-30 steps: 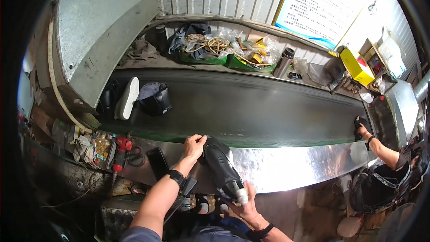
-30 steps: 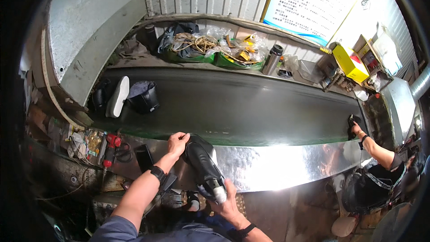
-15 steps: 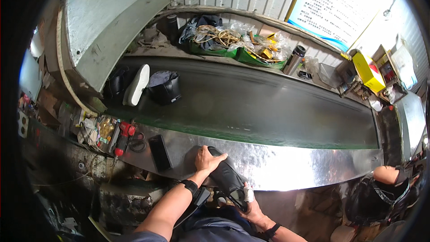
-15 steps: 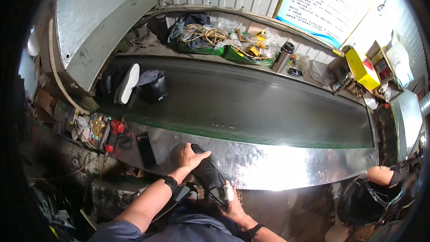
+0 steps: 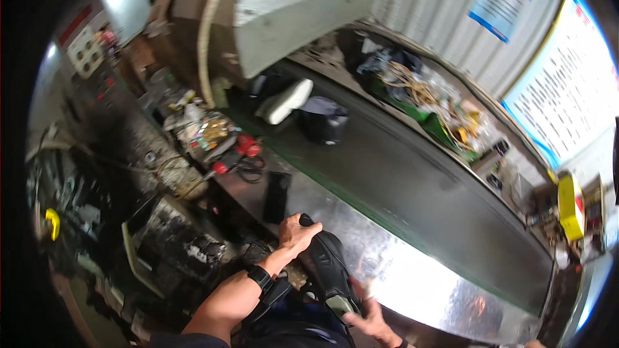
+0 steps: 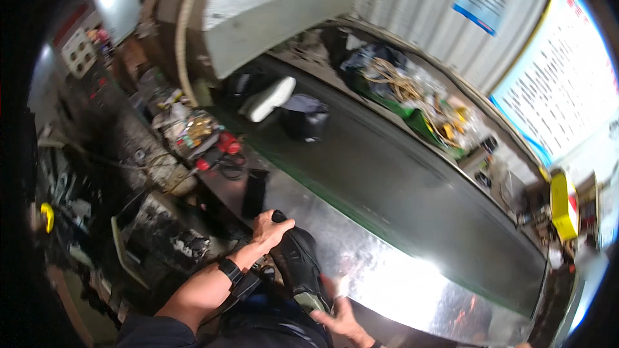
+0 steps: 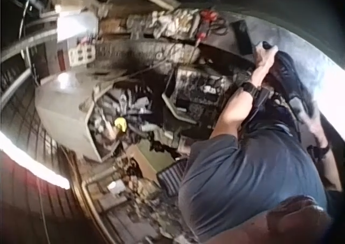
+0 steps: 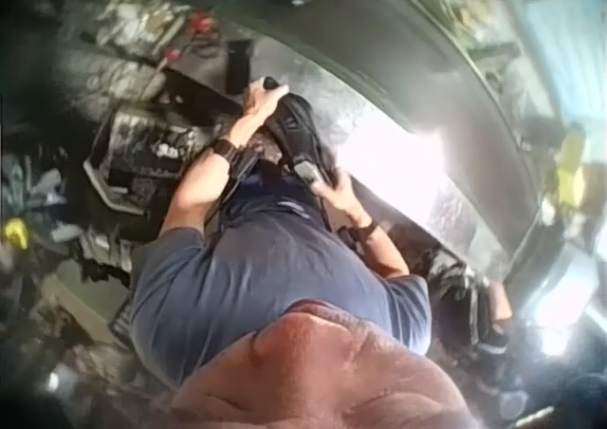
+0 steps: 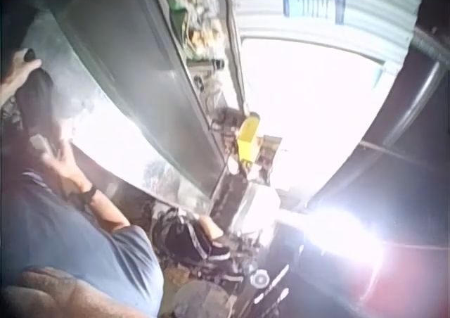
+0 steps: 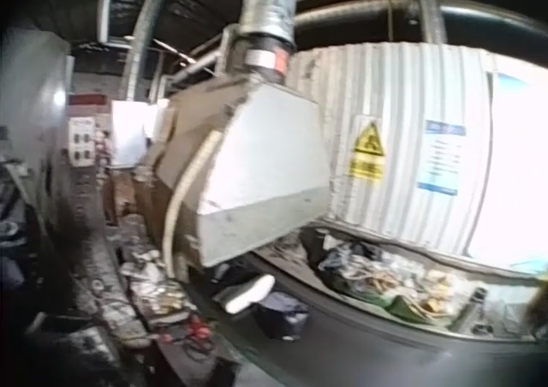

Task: Using industrial machinery to shape and process shoe uppers on lasts.

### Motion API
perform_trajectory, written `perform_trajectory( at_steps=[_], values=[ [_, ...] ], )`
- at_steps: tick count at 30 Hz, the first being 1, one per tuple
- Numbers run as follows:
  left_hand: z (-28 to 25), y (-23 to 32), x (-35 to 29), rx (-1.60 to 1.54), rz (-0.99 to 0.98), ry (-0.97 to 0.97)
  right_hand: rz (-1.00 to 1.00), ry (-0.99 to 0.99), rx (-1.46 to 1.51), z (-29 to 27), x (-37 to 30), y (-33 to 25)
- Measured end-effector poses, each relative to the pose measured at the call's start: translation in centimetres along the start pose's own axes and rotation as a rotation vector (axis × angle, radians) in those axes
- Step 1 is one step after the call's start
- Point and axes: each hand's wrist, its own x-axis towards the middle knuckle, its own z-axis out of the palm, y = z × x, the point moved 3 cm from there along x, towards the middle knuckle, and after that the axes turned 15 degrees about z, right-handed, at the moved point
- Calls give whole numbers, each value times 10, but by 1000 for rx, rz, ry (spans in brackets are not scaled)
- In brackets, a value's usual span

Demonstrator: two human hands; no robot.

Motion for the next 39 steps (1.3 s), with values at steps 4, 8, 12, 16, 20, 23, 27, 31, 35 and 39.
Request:
perform_trajectory(
  at_steps=[4,8,12,16,20,23,27,31,35,39],
  values=[
    [-72,31,-36,-25,81,121,368,19,306,0,67,-37],
    [-140,34,-78,-112,70,237,433,15,223,58,88,-39],
    [-232,25,-135,-15,17,655,18,28,227,145,101,-69],
    [-328,-59,-190,-720,-92,900,133,-137,19,276,89,-111],
    [-392,-55,-268,-1365,244,901,208,-389,323,384,97,-109],
    [-445,-72,-310,-347,318,1363,274,-518,466,460,76,-118],
    [-498,-79,-330,-6,612,1335,187,-483,508,504,71,-117],
    [-555,-143,-314,261,311,1367,159,-453,494,528,54,-132],
    [-560,-179,-306,23,422,1300,100,-381,403,542,56,-136],
    [-564,-181,-377,195,369,879,118,-361,429,541,67,-142]
  ],
)
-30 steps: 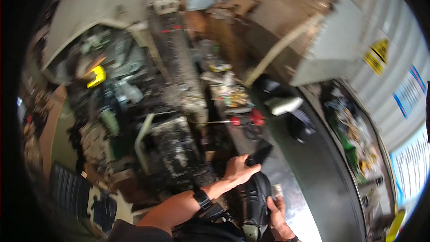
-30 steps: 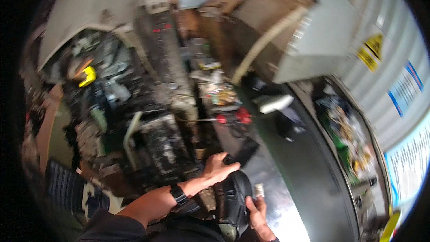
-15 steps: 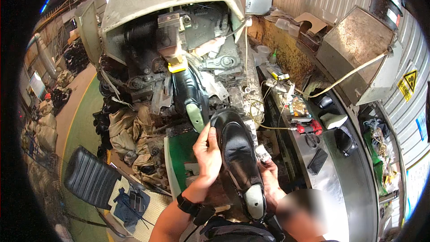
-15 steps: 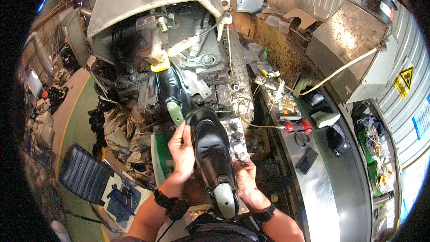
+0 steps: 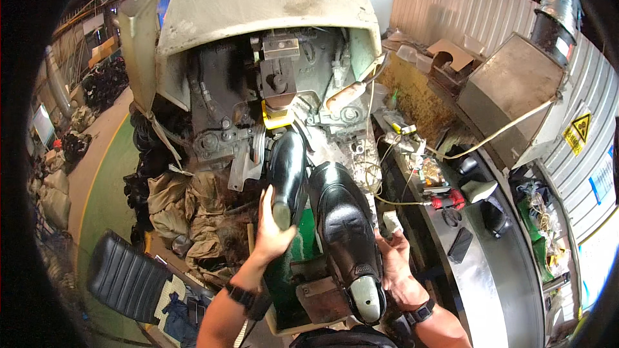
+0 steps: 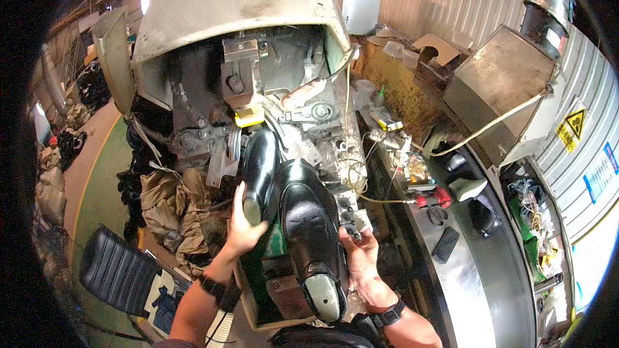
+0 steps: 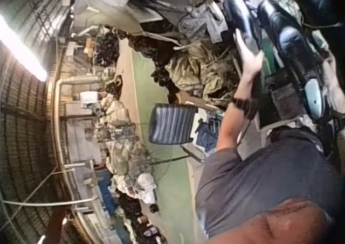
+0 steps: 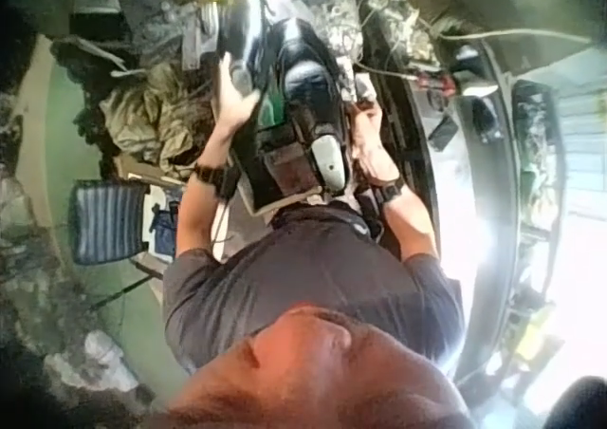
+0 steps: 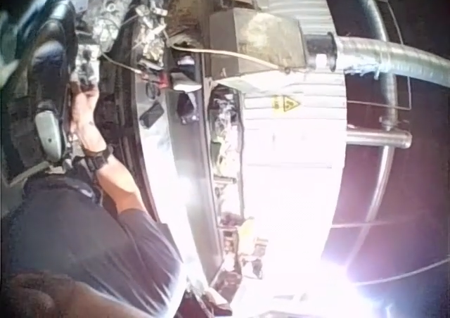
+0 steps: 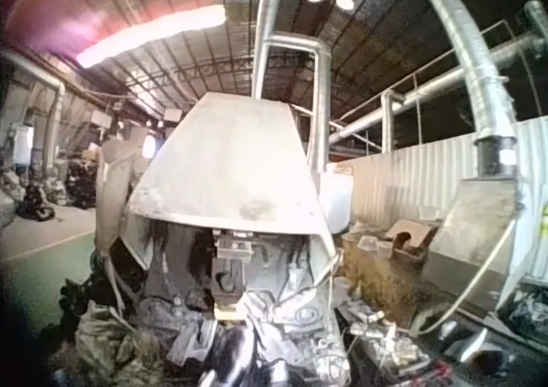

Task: Using industrial machinery to shape and process shoe uppers on lasts.

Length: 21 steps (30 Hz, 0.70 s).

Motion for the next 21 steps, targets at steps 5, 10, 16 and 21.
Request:
perform_trajectory(
  at_steps=[5,10,16,21],
  values=[
    [-54,-14,-56,-267,-372,-205,142,-31,49,35,30,14],
    [-5,6,-18,-1088,-853,356,318,-103,82,73,85,41],
    [19,-27,-2,-1179,-861,559,301,-100,111,93,145,75],
    [23,-42,13,-1257,-887,643,264,-71,73,103,162,78]
  ],
)
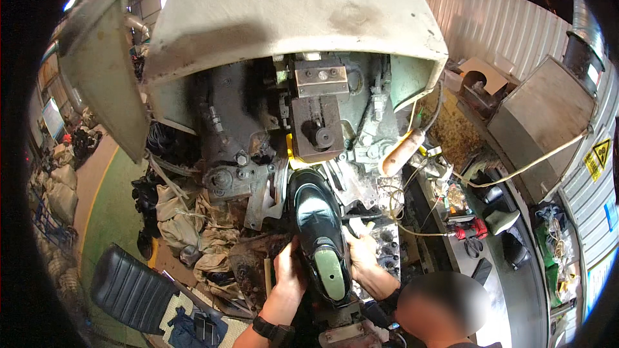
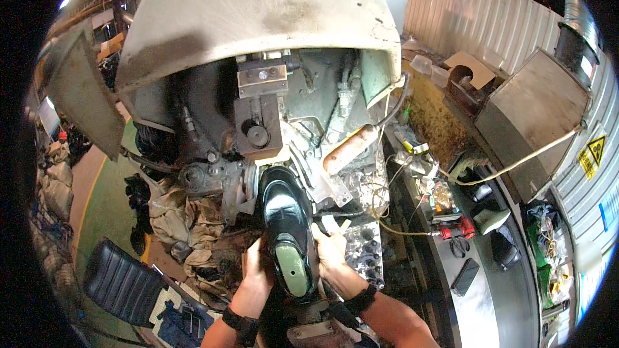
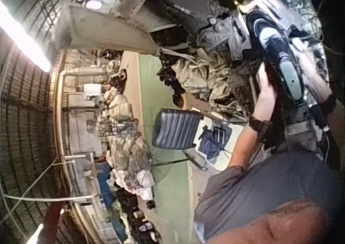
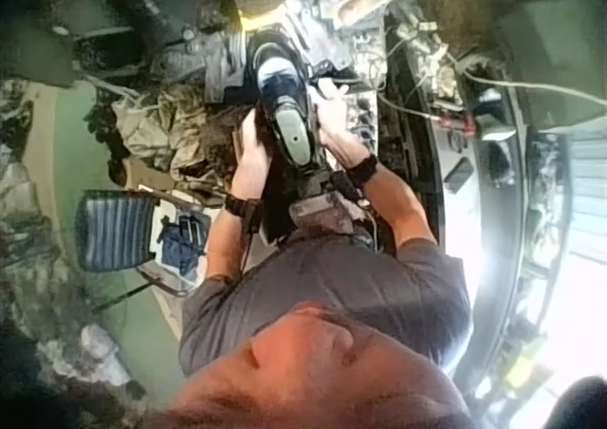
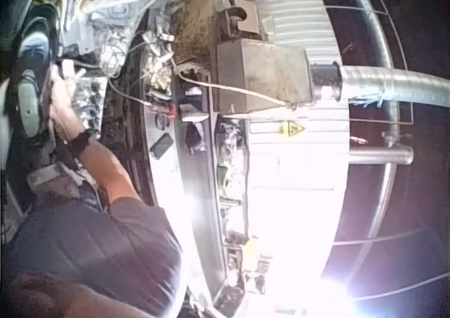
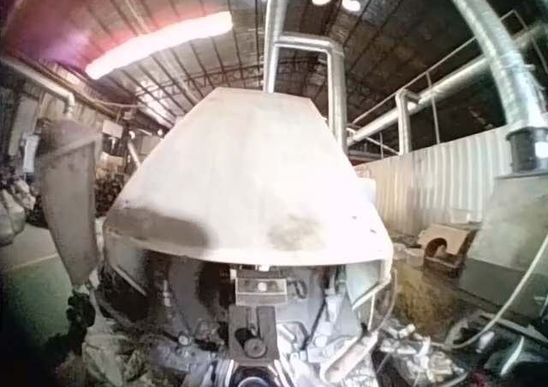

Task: Using industrial machinery to shape and process shoe uppers on lasts.

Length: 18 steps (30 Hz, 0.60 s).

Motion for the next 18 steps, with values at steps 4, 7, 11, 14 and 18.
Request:
perform_trajectory(
  at_steps=[4,7,11,14,18],
  values=[
    [4,-1,2,-41,-47,35,24,53,-15,-1,3,0],
    [-24,-17,15,-62,31,-9,-7,26,4,-4,11,7],
    [-37,-32,28,47,173,171,60,-87,62,-1,20,7],
    [-31,-35,32,39,260,182,51,-145,52,1,27,8],
    [-33,-32,30,170,385,187,163,-144,96,3,28,3]
  ],
)
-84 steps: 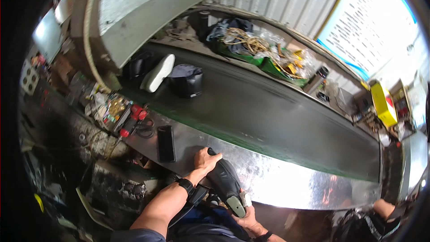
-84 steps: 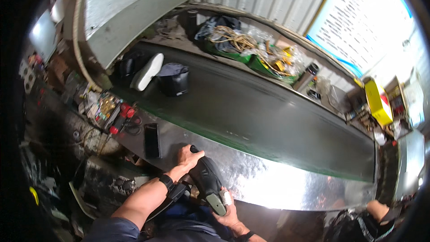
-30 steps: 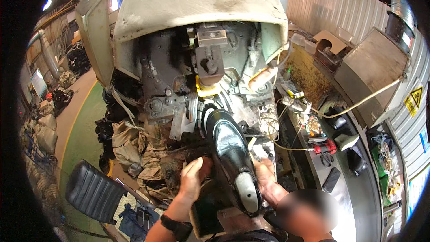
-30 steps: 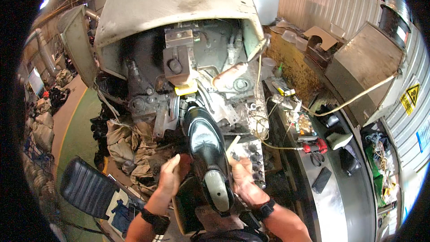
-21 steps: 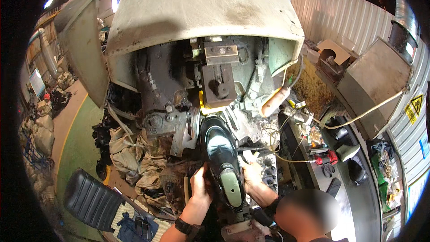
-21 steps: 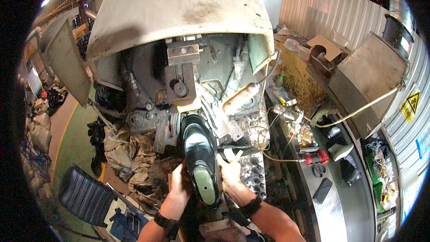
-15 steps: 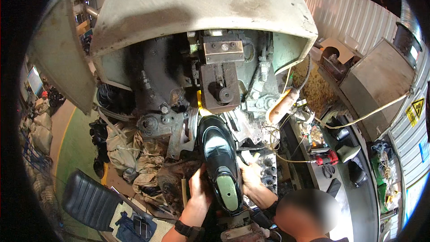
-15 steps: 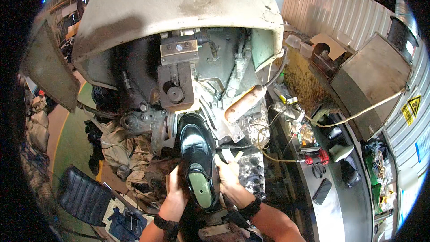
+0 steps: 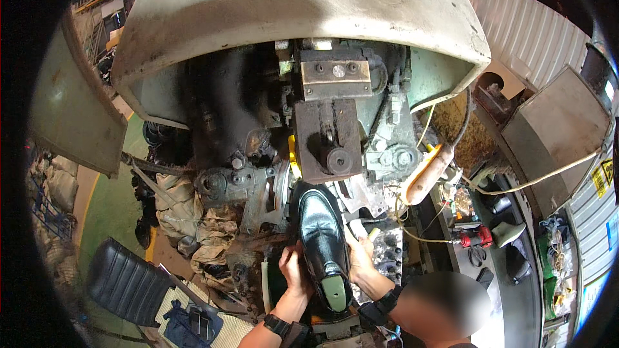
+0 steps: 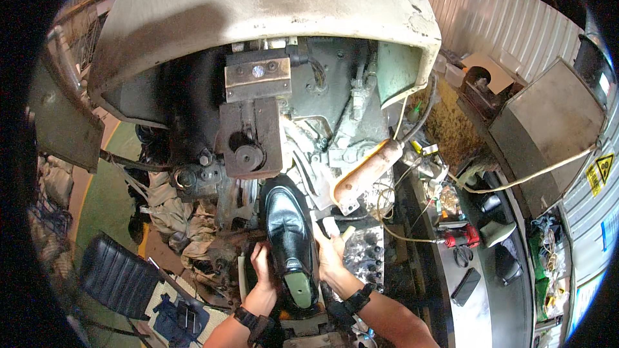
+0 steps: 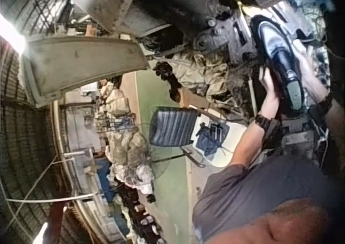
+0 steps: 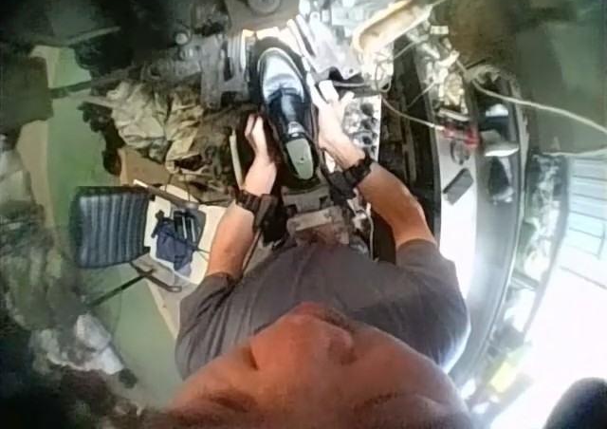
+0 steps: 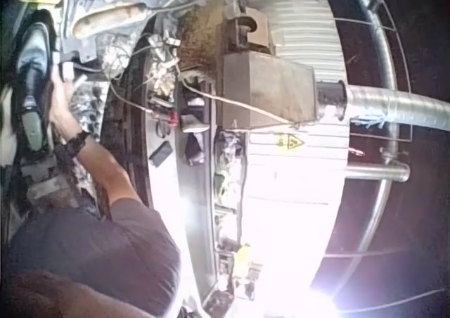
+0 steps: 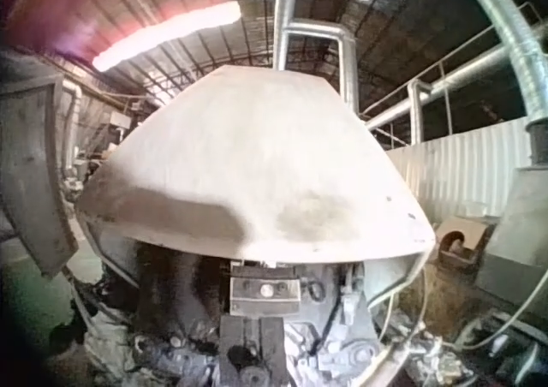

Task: Using industrial machinery to shape and process shoe uppers on lasts.

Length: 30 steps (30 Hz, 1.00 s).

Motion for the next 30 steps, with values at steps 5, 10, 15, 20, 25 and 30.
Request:
perform_trajectory(
  at_steps=[5,10,15,20,25,30],
  values=[
    [25,22,-12,-70,-103,3,-92,21,4,-11,3,-2],
    [-24,36,11,389,102,-103,5,-3,-173,-47,-22,-31],
    [-167,57,34,782,640,345,-44,185,-324,-138,-75,-93],
    [-243,24,43,706,-32,126,-74,395,-260,-206,-100,-92],
    [-186,60,8,1581,567,5,-56,443,-229,-224,-124,-87],
    [-71,31,-47,1181,565,-755,-94,520,-128,-271,-138,-91]
  ],
)
